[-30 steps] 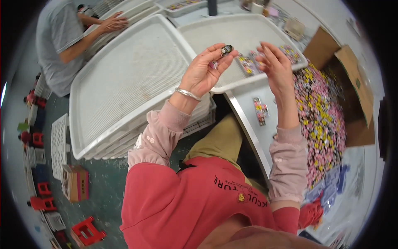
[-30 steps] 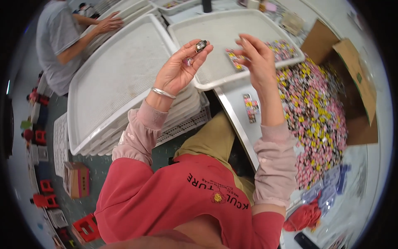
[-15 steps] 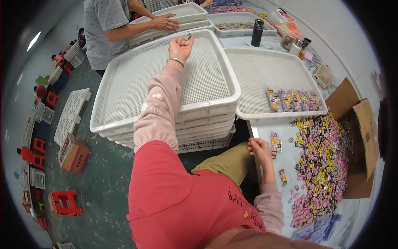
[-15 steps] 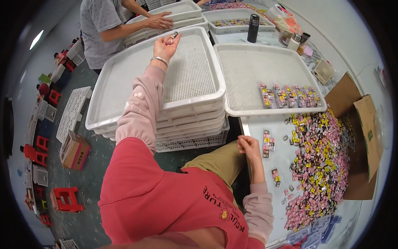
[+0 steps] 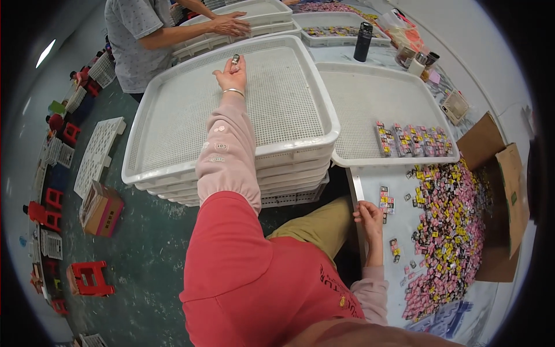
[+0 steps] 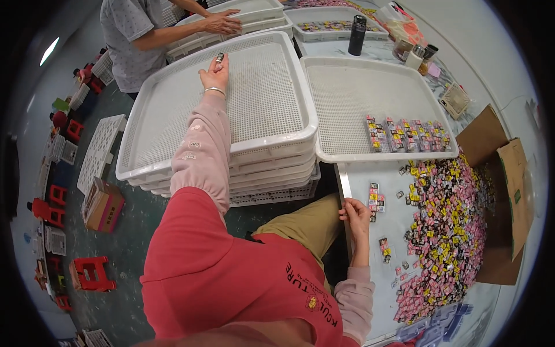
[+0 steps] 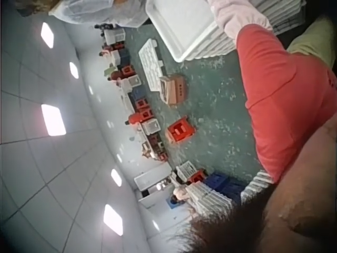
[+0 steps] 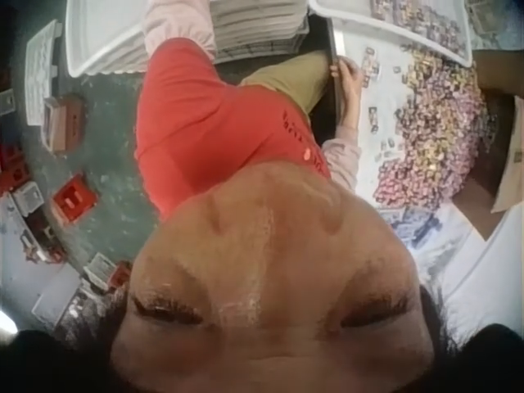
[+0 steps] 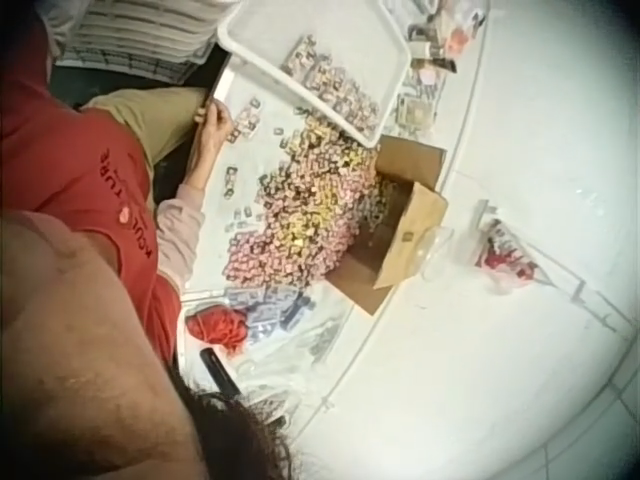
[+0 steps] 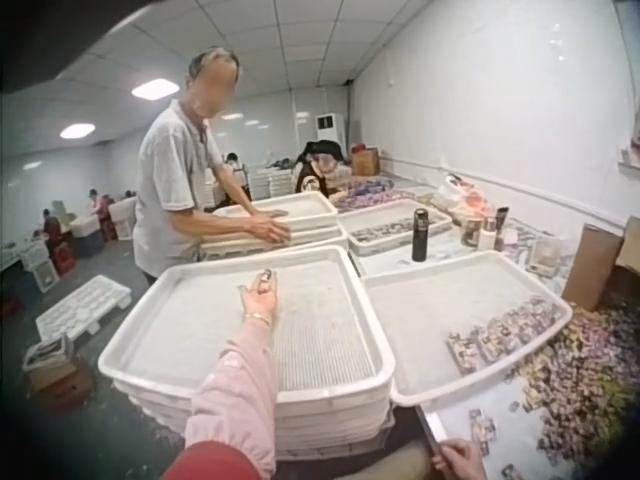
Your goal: Picking small toy components from a pile and inserting them into plastic packaging strips.
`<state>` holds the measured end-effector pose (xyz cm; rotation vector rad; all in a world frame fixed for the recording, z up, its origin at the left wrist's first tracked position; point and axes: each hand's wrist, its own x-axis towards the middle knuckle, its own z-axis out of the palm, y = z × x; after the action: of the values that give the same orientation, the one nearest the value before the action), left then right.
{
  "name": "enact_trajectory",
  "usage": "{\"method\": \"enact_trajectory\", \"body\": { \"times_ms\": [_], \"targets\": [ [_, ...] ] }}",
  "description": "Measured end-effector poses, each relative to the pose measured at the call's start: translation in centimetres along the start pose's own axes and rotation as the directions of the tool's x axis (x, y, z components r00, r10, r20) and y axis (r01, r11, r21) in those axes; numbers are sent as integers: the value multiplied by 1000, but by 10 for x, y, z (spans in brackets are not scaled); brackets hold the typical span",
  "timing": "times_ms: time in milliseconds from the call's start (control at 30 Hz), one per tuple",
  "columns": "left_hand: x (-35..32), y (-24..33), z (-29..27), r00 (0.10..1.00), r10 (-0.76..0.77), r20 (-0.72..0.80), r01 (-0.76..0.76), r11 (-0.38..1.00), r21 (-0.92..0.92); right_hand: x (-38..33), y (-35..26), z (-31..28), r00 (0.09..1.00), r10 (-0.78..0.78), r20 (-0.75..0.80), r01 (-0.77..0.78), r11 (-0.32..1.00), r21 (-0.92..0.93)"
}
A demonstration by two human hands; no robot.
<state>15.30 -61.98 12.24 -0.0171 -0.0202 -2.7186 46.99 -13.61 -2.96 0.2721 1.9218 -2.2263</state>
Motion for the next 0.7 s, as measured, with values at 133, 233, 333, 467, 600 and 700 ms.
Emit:
{"method": "enact_trajectory", "body": {
  "times_ms": [133, 233, 333, 467, 600, 700],
  "targets": [
    [-7, -3, 10, 1000, -9, 1, 9, 1000, -15, 0, 6, -1, 999, -38, -7, 38, 999, -16],
    [-9, 4, 11, 1000, -10, 4, 10, 1000, -3, -2, 4, 5, 998, -67, -1, 67, 996, -51],
    [-11, -7, 17, 1000, -6, -11, 6, 999, 32, -4, 3, 4, 997, -80, -19, 79, 996, -40],
    [-11, -6, 23, 1000, 9, -25, -7, 998, 66, -5, 0, 5, 997, -73, -15, 72, 996, -50],
    [-12, -7, 25, 998, 32, -61, -27, 996, 84, -4, 2, 3, 998, -67, -15, 67, 997, -40],
    [-2, 1, 14, 1000, -8, 11, 8, 999, 32, -4, 1, 4, 997, -74, -12, 73, 997, -29]
  ]
}}
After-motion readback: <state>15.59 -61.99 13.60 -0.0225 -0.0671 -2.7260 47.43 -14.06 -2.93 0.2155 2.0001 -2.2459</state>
